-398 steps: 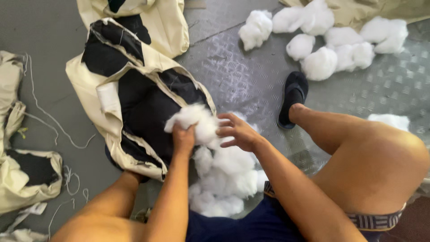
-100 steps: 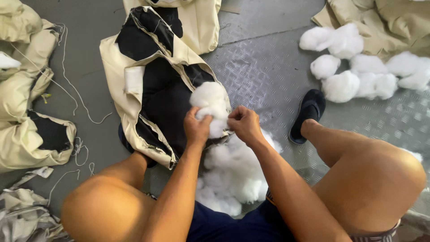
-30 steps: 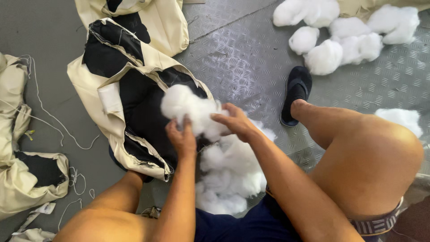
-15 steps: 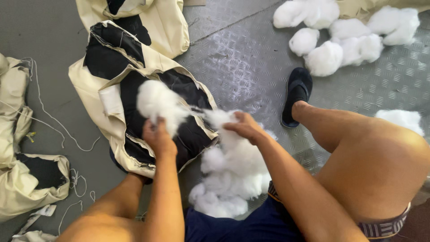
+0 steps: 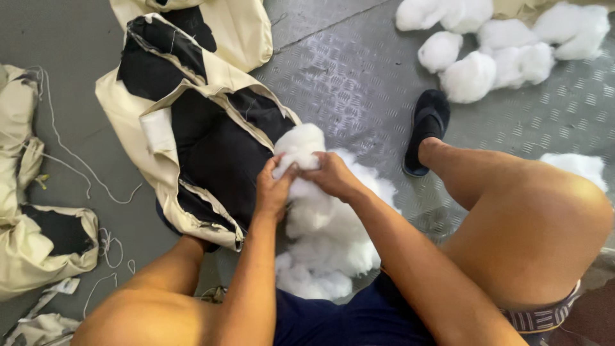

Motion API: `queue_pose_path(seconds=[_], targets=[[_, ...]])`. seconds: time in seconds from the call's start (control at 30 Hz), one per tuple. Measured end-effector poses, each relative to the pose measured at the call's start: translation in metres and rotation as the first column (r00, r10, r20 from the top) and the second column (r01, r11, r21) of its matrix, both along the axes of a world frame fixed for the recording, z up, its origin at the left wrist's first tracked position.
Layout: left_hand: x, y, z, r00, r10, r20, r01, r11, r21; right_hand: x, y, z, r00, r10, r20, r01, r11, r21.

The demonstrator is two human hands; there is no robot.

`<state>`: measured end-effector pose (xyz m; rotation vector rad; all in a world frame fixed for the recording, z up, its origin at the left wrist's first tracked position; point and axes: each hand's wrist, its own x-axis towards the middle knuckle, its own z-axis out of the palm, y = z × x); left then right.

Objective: The person opens a beige garment with a black interior and repeatedly stuffs white cotton-like filling into it by hand. They pull the fabric open, insert clumps of filling, and adjust the material to distribute it inside.

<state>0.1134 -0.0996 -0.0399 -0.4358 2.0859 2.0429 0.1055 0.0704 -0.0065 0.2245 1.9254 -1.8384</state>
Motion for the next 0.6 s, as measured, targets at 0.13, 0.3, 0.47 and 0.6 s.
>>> queue_pose_path(seconds=[0.13, 0.3, 0.47, 0.6], targets=[[-0.002, 0.0, -0.021, 0.941, 0.042, -0.335, -0.177, 0.906, -0.385, -0.001, 0.007, 0.0, 0.998, 0.017, 0.062, -0.031, 0.973, 0.23], [-0.012, -0.022, -0.039, 0.856, 0.195, -0.48, -0.375, 0.873, -0.313, -0.005, 0.02, -0.018, 1.0, -0.008, 0.008, 0.004, 0.936, 0.352], [-0.017, -0.047, -0.04, 0.77, 0.392, -0.504, -0.578, 0.763, -0.291, -0.005, 0.036, -0.055, 0.989, -0.026, -0.143, 0.088, 0.891, 0.446], [-0.027, -0.06, -0.027, 0.757, 0.624, -0.195, -0.607, 0.781, 0.145, -0.007, 0.059, -0.066, 1.0, 0.021, -0.016, -0.007, 0.785, 0.62]])
